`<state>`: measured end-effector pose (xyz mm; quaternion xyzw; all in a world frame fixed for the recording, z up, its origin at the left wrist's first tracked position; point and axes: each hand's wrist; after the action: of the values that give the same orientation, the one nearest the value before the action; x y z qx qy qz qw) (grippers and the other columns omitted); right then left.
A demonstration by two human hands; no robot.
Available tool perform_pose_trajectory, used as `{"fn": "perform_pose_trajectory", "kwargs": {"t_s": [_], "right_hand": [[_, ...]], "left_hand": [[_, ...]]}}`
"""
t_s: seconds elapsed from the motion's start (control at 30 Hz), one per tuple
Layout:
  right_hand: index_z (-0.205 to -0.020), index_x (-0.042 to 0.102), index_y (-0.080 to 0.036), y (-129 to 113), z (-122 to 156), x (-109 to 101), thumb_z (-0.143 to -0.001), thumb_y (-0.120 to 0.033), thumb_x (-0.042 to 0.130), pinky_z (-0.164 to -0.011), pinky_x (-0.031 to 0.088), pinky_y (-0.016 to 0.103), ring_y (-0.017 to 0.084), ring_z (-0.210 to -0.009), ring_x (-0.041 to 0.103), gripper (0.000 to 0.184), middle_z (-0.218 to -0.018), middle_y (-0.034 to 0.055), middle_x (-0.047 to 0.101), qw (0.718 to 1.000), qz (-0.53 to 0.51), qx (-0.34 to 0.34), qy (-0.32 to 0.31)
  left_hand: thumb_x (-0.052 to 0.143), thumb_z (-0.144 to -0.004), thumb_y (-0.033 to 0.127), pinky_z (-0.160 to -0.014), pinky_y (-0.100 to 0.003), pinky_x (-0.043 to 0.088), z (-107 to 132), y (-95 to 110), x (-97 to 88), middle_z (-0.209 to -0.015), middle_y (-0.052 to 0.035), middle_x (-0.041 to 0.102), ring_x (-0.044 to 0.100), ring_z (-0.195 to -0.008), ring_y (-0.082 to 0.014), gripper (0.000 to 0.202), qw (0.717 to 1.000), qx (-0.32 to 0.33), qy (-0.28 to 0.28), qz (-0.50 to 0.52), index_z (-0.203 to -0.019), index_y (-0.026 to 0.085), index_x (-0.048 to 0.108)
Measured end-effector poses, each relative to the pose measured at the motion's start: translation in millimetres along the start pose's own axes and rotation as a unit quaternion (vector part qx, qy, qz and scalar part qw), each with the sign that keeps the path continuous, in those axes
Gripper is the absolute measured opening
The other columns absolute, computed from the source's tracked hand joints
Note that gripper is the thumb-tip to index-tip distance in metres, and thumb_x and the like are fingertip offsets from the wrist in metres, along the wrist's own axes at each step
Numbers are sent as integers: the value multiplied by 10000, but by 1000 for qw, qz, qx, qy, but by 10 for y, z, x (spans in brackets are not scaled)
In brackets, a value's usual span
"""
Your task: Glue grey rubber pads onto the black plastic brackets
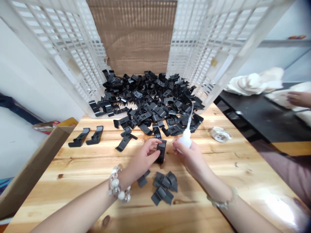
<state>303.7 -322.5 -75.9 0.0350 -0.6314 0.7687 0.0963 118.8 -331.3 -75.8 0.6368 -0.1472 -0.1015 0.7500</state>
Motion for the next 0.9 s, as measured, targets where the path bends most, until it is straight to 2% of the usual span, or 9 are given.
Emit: {"fn": "perform_pose_trajectory", "kwargs": {"t_s": [0.13,0.23,0.3,0.47,0.7,0.8,0.9], "right_hand": [[-757,586,-161,14,-48,-12,-633,-342,824,-568,395,253,111,-592,500,324,-652,-17,561,998,-51,47,5],[-758,574,-163,31,-59,-15,-629,-332,823,-569,387,252,105,-585,488,328,-648,-27,550,998,-49,45,6],[-763,560,-167,49,-59,-20,-643,-336,815,-566,377,251,101,-576,477,328,-640,-38,537,999,-35,37,6],[-761,547,-172,108,-75,-51,-693,-368,784,-569,371,258,104,-575,471,315,-631,-40,533,1000,0,18,-16],[-781,576,-170,136,-131,-88,-688,-353,788,-543,364,256,113,-571,472,295,-617,-36,531,1000,-8,17,-23],[-789,580,-168,147,-141,-85,-703,-334,784,-531,352,252,108,-561,465,276,-607,-32,536,999,-17,10,-37],[-760,562,-172,142,-131,-67,-724,-339,764,-499,315,251,100,-521,439,265,-576,-32,531,999,4,9,-52]], "left_hand": [[655,-816,245,-725,-331,555,-32,-8,5,-939,-5,678,704,-692,-163,434,992,-22,38,118,-1176,222,414],[701,-768,252,-689,-317,556,-55,2,7,-895,3,678,695,-654,-158,500,985,-39,63,153,-1190,200,438],[711,-763,268,-675,-305,551,-60,27,10,-885,-2,677,680,-642,-149,466,982,-54,66,166,-1166,180,495],[696,-799,338,-643,-272,521,-46,82,17,-757,7,644,650,-651,-148,245,986,-58,48,147,-927,157,590],[650,-829,412,-581,-264,503,-53,50,11,-682,21,615,638,-584,-149,255,989,-41,65,128,-841,174,557],[631,-837,406,-584,-262,510,-57,196,-72,-687,7,636,640,-596,-150,240,991,-18,89,96,-844,172,576],[632,-831,361,-642,-279,534,-51,486,-308,-752,-13,669,650,-656,-156,215,991,25,128,23,-922,167,608]]}}
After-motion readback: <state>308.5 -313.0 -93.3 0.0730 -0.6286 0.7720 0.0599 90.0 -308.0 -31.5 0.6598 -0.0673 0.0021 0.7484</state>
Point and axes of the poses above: each hand's wrist, its own z-axis away from the middle knuckle, its own x-axis out of the palm, y = z × x
